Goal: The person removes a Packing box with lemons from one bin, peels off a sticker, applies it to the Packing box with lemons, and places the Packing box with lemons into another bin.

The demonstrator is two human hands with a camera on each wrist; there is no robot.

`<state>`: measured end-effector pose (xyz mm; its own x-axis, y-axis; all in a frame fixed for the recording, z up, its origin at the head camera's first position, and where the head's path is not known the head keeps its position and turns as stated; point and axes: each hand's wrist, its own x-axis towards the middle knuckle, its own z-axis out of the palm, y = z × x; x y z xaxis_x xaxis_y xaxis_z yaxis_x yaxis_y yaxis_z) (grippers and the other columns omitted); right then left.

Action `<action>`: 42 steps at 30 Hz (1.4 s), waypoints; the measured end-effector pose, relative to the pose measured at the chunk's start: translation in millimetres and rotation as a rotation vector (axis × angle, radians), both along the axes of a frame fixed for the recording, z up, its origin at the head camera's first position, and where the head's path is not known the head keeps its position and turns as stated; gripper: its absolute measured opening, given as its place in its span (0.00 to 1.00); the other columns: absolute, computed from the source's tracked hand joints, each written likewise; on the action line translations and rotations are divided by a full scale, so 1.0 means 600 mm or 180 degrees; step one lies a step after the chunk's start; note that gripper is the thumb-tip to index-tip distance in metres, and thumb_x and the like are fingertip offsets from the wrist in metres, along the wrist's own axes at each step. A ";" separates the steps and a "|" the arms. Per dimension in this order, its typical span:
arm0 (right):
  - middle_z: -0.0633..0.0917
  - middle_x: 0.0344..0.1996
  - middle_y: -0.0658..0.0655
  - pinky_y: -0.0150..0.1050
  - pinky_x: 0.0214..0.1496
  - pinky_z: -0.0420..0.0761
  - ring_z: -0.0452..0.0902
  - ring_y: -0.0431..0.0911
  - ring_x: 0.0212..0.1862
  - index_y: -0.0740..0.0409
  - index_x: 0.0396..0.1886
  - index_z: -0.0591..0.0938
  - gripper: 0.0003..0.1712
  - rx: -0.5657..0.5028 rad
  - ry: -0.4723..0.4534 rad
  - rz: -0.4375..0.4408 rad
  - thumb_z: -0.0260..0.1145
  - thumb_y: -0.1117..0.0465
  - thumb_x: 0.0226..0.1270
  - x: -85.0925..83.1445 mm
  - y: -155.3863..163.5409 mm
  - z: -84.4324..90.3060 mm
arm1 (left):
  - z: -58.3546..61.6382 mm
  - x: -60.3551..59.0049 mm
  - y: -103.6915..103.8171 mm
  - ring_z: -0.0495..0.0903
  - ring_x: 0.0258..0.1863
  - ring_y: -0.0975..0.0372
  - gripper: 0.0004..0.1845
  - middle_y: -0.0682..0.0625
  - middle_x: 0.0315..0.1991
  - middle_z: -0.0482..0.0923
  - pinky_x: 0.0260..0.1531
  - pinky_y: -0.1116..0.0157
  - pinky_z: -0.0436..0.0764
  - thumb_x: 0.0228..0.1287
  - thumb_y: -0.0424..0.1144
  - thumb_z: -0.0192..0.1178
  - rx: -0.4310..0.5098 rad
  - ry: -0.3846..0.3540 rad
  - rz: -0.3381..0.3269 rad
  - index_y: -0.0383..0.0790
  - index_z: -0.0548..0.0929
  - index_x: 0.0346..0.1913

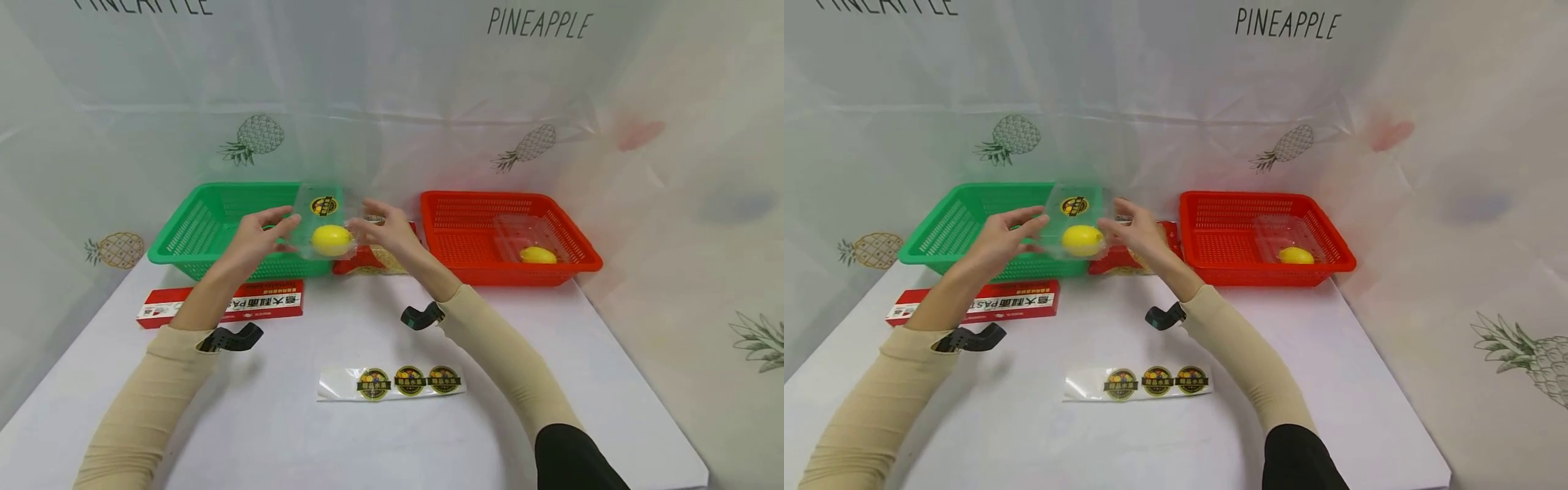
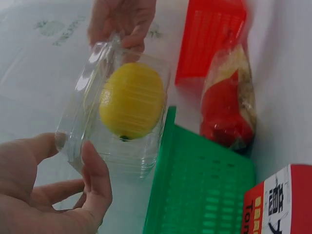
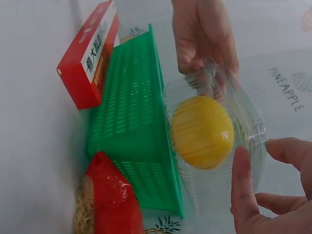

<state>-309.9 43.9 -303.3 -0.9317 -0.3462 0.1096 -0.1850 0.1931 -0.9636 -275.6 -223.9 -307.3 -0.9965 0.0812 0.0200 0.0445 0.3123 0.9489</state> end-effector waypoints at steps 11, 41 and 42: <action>0.70 0.71 0.56 0.40 0.59 0.81 0.87 0.50 0.47 0.53 0.73 0.66 0.38 -0.0018 -0.0046 0.0082 0.67 0.50 0.67 -0.040 -0.055 -0.002 | 0.003 -0.036 -0.050 0.70 0.50 0.61 0.39 0.49 0.67 0.65 0.59 0.62 0.77 0.67 0.62 0.53 -0.0109 -0.0123 0.0070 0.52 0.59 0.76; 0.71 0.70 0.54 0.39 0.61 0.79 0.85 0.50 0.50 0.55 0.71 0.69 0.34 0.0873 -0.0085 0.0087 0.65 0.52 0.69 -0.113 -0.114 -0.034 | -0.027 -0.088 -0.093 0.63 0.69 0.47 0.34 0.37 0.76 0.53 0.60 0.59 0.79 0.76 0.48 0.48 -0.0192 -0.0606 -0.0139 0.44 0.51 0.78; 0.72 0.70 0.54 0.38 0.60 0.80 0.86 0.49 0.50 0.55 0.71 0.70 0.34 0.0914 -0.0051 0.0086 0.65 0.52 0.69 -0.114 -0.115 -0.034 | -0.028 -0.090 -0.094 0.62 0.69 0.47 0.34 0.36 0.76 0.52 0.60 0.59 0.79 0.76 0.48 0.48 -0.0185 -0.0617 -0.0146 0.44 0.51 0.78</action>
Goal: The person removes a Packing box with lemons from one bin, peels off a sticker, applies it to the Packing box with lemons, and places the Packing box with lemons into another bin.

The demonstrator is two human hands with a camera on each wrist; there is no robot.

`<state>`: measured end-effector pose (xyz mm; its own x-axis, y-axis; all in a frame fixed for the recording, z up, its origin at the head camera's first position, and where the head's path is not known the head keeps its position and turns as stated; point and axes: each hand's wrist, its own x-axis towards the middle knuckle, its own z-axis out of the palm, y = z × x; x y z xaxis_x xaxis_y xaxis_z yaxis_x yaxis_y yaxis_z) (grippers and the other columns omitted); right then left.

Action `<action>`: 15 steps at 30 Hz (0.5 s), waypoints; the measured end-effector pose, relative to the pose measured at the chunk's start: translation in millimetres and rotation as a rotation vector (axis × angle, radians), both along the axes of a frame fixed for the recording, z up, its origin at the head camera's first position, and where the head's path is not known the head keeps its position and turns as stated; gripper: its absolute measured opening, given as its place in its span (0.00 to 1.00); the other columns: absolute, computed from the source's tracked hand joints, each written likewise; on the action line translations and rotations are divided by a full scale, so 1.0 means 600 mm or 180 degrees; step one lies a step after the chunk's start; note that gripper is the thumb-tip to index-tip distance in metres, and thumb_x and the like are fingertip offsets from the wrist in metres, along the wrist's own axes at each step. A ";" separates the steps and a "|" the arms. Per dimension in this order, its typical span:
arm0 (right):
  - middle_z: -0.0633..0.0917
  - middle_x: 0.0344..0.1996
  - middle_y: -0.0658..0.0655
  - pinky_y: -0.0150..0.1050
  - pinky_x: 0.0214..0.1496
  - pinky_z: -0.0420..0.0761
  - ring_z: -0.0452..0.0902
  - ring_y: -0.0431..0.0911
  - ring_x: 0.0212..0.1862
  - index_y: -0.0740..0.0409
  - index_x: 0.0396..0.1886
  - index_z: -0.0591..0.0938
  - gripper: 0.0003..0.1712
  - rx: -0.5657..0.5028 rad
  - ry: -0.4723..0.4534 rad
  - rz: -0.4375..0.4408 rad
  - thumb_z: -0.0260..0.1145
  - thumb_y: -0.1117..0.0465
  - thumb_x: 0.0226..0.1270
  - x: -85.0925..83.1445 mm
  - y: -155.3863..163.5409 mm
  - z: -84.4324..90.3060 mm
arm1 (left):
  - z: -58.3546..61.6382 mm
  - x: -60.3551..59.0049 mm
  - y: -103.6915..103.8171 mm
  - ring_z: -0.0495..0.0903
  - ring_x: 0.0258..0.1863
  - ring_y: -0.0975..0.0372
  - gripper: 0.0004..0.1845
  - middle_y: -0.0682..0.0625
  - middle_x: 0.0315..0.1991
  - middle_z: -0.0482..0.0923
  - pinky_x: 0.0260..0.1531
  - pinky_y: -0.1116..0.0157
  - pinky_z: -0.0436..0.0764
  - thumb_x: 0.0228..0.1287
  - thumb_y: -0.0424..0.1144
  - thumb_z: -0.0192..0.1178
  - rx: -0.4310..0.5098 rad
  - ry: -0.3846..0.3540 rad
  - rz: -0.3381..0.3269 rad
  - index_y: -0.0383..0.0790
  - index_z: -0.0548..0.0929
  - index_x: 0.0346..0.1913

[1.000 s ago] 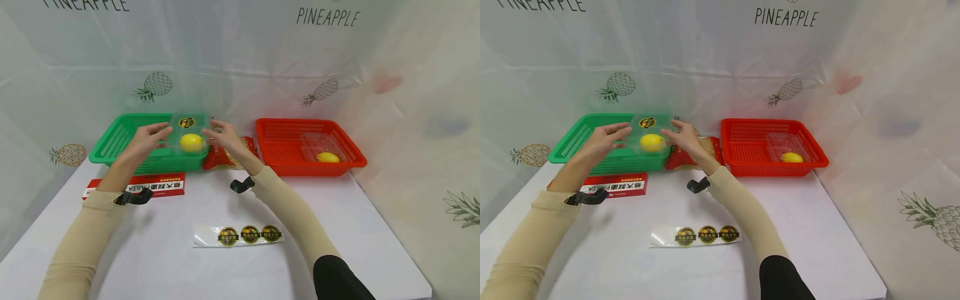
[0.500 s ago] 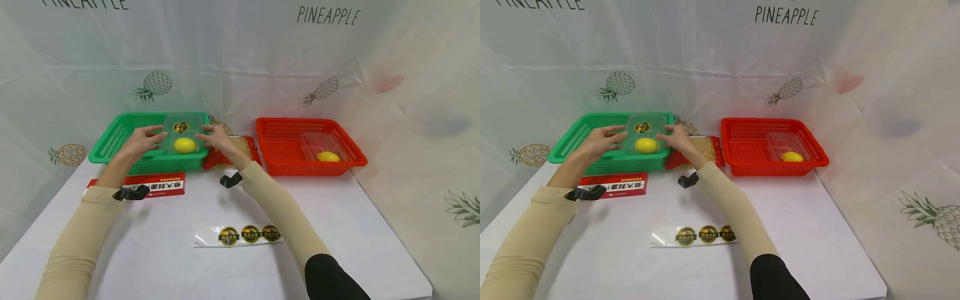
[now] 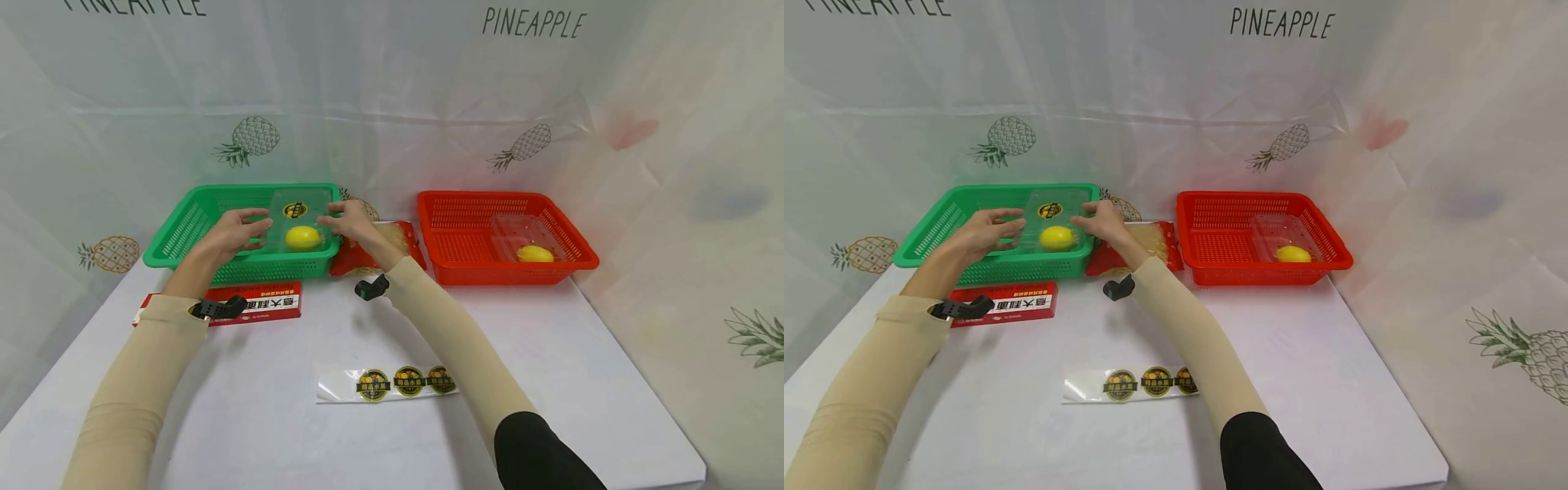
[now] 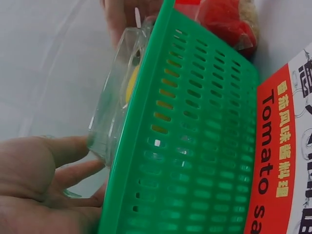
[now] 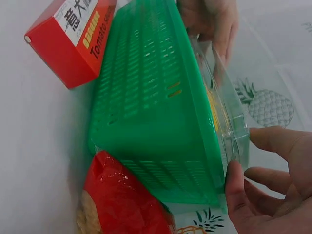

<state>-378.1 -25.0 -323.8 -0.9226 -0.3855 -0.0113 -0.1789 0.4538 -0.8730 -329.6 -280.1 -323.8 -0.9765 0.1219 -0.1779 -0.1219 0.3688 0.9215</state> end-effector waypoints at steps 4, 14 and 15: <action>0.72 0.70 0.55 0.35 0.53 0.83 0.85 0.50 0.48 0.54 0.71 0.69 0.34 0.0102 0.0078 0.0053 0.65 0.51 0.69 0.002 -0.004 0.001 | -0.002 -0.005 -0.002 0.61 0.70 0.45 0.34 0.35 0.75 0.50 0.57 0.60 0.81 0.77 0.46 0.47 0.0002 -0.0042 -0.0039 0.42 0.49 0.78; 0.71 0.69 0.59 0.40 0.57 0.79 0.74 0.50 0.63 0.53 0.73 0.67 0.34 0.0549 0.0355 0.0302 0.63 0.50 0.71 0.011 -0.018 0.016 | -0.001 -0.019 -0.011 0.64 0.66 0.46 0.34 0.32 0.73 0.53 0.48 0.66 0.83 0.78 0.45 0.44 -0.0250 -0.0144 -0.0148 0.39 0.46 0.78; 0.71 0.69 0.59 0.42 0.58 0.78 0.72 0.50 0.65 0.53 0.73 0.67 0.34 0.0601 0.0381 0.0324 0.63 0.50 0.71 0.012 -0.020 0.017 | -0.002 -0.020 -0.012 0.65 0.65 0.47 0.34 0.32 0.73 0.54 0.48 0.66 0.83 0.78 0.44 0.44 -0.0284 -0.0161 -0.0156 0.38 0.46 0.78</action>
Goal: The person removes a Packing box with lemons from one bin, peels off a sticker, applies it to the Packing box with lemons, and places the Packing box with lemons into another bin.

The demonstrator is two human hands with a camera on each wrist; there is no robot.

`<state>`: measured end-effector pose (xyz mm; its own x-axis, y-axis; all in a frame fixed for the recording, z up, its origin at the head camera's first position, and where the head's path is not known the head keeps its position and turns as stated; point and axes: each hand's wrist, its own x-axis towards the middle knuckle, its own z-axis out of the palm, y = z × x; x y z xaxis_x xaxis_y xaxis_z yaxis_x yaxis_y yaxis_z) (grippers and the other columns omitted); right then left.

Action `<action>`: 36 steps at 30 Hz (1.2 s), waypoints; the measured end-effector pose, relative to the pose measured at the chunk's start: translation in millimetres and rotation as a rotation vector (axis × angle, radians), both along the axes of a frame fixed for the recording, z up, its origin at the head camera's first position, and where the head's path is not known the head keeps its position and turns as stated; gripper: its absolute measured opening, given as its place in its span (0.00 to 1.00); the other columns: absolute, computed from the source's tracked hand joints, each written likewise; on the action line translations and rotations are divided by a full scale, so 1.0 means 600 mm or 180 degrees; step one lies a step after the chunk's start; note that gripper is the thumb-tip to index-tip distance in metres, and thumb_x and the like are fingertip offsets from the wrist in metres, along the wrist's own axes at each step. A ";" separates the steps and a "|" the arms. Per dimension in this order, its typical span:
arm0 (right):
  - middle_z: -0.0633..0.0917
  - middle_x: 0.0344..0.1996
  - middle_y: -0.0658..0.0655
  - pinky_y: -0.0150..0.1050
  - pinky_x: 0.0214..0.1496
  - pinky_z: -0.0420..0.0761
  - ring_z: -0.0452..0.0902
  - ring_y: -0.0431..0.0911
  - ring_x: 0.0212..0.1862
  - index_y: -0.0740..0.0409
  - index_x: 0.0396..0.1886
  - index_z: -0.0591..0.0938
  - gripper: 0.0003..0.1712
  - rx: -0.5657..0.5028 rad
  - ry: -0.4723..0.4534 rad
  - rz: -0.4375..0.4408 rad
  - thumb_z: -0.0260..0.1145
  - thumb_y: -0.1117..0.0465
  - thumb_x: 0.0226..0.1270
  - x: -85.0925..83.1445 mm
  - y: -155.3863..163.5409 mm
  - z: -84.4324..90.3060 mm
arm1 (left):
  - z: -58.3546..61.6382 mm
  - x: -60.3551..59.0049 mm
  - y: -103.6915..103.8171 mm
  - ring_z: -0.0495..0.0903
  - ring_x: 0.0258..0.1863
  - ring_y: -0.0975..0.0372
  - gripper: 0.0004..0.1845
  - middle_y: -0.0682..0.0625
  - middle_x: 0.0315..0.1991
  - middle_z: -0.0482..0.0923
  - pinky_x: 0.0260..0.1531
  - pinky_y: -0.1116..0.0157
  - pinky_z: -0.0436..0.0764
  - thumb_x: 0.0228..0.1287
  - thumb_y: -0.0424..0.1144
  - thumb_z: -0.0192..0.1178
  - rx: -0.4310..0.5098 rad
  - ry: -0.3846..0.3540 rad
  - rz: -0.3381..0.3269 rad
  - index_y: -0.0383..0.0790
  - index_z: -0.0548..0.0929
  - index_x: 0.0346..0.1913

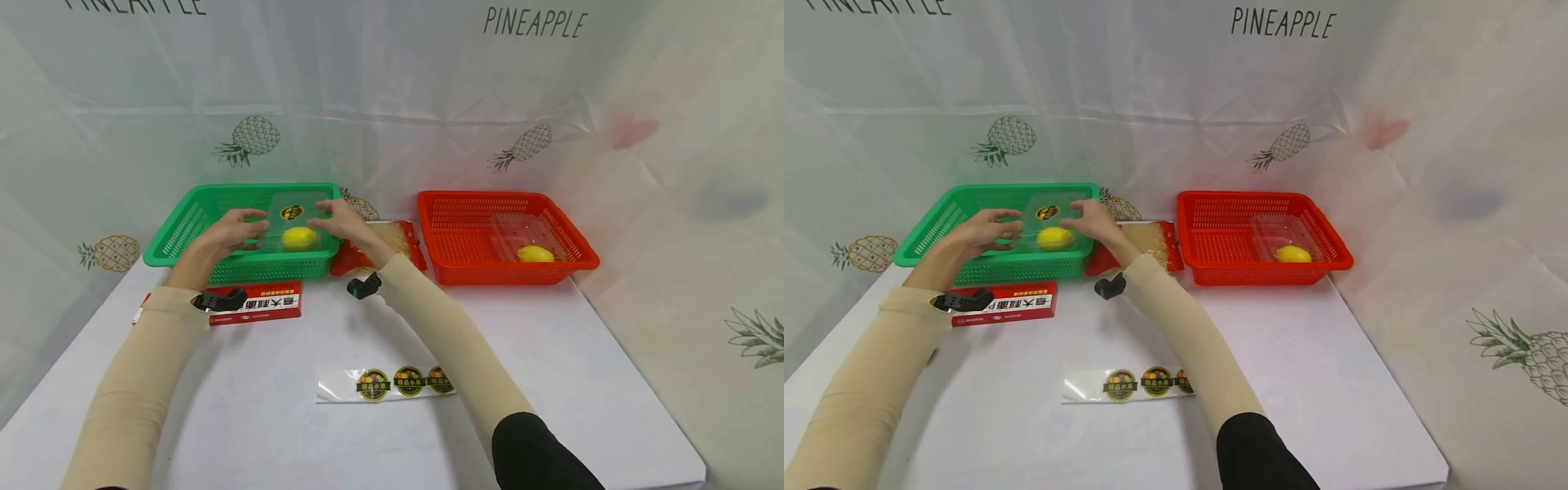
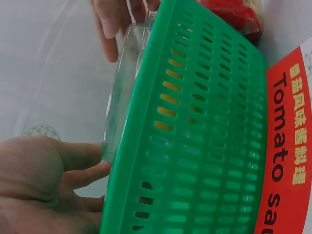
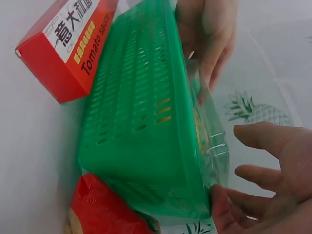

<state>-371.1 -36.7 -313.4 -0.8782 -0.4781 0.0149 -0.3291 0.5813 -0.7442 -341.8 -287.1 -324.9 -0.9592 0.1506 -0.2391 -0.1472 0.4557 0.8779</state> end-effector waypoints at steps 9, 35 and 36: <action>0.71 0.70 0.55 0.36 0.46 0.74 0.72 0.45 0.51 0.53 0.72 0.68 0.34 0.0235 -0.0045 0.0010 0.64 0.52 0.70 0.001 -0.010 0.009 | -0.002 -0.006 0.005 0.71 0.51 0.55 0.32 0.32 0.68 0.58 0.43 0.66 0.83 0.78 0.40 0.44 -0.0114 -0.0044 -0.0010 0.36 0.47 0.78; 0.76 0.65 0.60 0.43 0.63 0.78 0.72 0.50 0.65 0.50 0.68 0.74 0.28 0.0199 0.0152 0.0175 0.62 0.49 0.71 0.003 0.004 0.003 | -0.001 -0.004 0.012 0.62 0.69 0.36 0.31 0.25 0.73 0.53 0.59 0.49 0.78 0.79 0.37 0.42 -0.0921 -0.0001 -0.0466 0.32 0.47 0.77; 0.76 0.65 0.60 0.43 0.62 0.78 0.72 0.50 0.65 0.50 0.67 0.74 0.27 0.0180 0.0160 0.0185 0.62 0.49 0.71 0.004 0.006 0.004 | 0.001 -0.004 0.015 0.61 0.69 0.36 0.31 0.26 0.73 0.53 0.59 0.48 0.77 0.79 0.39 0.43 -0.1002 0.0031 -0.0473 0.31 0.48 0.77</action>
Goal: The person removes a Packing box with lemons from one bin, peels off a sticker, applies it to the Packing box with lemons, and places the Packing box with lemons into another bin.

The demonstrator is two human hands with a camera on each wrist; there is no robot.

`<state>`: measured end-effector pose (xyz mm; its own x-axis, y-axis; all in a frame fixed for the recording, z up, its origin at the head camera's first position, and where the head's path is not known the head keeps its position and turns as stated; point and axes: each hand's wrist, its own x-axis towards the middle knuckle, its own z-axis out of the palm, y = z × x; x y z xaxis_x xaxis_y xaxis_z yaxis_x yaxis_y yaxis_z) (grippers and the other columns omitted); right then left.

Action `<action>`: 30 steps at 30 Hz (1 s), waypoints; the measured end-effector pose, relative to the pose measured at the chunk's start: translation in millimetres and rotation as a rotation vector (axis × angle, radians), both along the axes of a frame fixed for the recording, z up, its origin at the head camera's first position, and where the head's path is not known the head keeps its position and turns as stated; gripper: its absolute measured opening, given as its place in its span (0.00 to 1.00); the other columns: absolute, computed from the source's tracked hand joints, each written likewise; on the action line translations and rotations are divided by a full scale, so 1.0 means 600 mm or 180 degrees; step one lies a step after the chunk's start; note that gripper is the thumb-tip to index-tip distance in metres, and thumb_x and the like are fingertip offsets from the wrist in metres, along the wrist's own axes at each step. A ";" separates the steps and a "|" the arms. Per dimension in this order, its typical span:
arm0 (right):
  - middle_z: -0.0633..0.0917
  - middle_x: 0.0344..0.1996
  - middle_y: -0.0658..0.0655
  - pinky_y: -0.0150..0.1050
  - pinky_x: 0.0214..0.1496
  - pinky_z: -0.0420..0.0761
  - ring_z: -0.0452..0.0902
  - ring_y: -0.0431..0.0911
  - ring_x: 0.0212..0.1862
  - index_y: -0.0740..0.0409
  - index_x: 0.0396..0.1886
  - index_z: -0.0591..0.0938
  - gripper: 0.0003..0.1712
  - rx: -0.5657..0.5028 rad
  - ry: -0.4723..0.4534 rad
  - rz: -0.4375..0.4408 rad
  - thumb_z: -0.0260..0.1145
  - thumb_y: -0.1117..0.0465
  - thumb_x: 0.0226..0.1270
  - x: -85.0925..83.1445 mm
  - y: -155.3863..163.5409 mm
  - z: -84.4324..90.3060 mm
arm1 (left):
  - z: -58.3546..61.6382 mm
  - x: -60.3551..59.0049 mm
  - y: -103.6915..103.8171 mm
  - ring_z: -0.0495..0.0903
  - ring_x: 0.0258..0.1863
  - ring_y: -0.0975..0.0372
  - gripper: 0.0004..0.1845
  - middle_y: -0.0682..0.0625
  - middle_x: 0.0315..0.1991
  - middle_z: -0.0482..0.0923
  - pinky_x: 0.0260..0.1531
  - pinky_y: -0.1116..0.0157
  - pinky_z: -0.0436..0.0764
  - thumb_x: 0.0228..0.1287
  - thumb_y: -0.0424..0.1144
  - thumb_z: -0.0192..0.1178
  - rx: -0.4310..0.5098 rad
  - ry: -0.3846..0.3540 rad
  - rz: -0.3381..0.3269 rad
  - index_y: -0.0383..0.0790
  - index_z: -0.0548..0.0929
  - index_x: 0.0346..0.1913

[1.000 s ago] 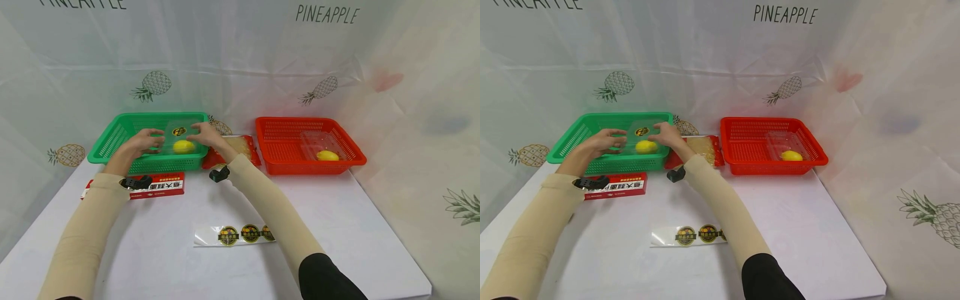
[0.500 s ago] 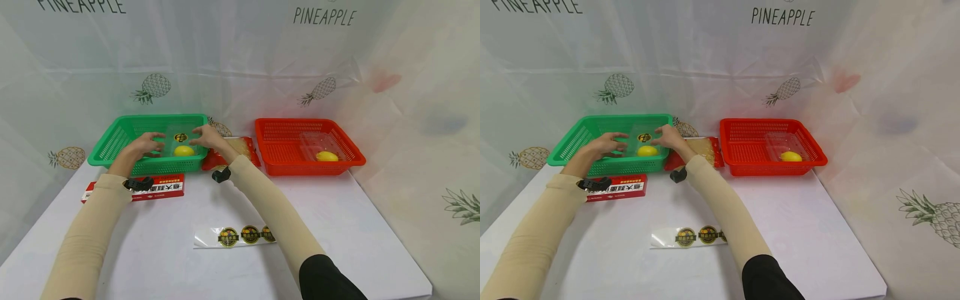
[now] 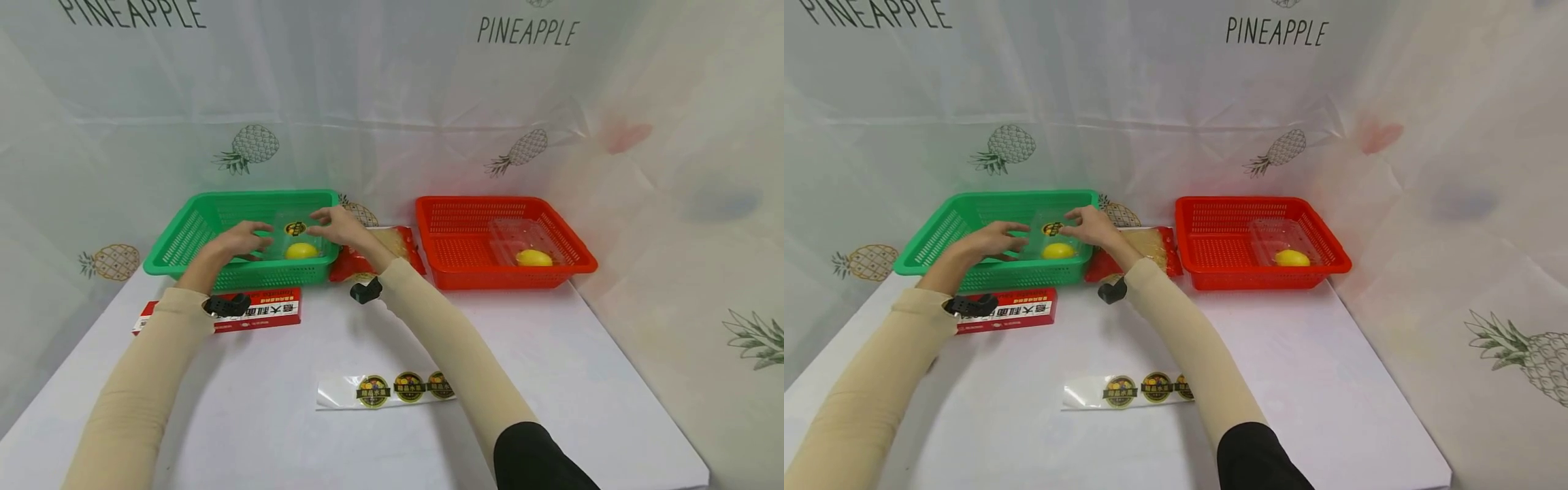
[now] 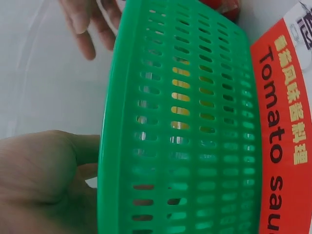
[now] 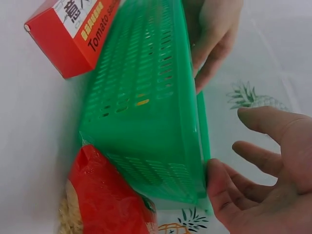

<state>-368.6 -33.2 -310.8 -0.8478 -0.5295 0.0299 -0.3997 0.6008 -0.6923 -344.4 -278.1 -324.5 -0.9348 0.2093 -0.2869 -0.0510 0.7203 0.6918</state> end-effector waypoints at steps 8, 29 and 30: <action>0.77 0.64 0.61 0.42 0.56 0.82 0.78 0.52 0.59 0.50 0.66 0.76 0.27 0.0004 0.0049 0.0084 0.62 0.48 0.71 0.018 0.040 0.020 | 0.022 0.008 0.044 0.59 0.69 0.35 0.34 0.28 0.73 0.53 0.65 0.38 0.66 0.77 0.53 0.43 -0.0486 0.0444 -0.0230 0.32 0.57 0.74; 0.82 0.56 0.57 0.45 0.52 0.84 0.81 0.51 0.52 0.53 0.61 0.79 0.25 0.0069 0.0088 -0.0226 0.65 0.49 0.68 0.062 0.263 0.044 | 0.029 0.018 0.191 0.74 0.62 0.45 0.21 0.37 0.62 0.75 0.61 0.47 0.74 0.74 0.42 0.53 -0.0182 0.1525 -0.0876 0.34 0.75 0.63; 0.82 0.55 0.57 0.45 0.53 0.84 0.81 0.51 0.51 0.53 0.61 0.79 0.25 0.0094 0.0103 -0.0248 0.66 0.49 0.68 0.065 0.275 0.044 | 0.027 0.015 0.199 0.74 0.61 0.46 0.20 0.37 0.61 0.76 0.61 0.48 0.75 0.74 0.42 0.53 -0.0137 0.1570 -0.0902 0.34 0.76 0.62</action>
<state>-329.7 132.0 -284.7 -0.8853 -0.4630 0.0434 -0.3728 0.6509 -0.6613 -335.3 -158.7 -308.1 -0.8692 0.4693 0.1556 0.4700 0.6868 0.5544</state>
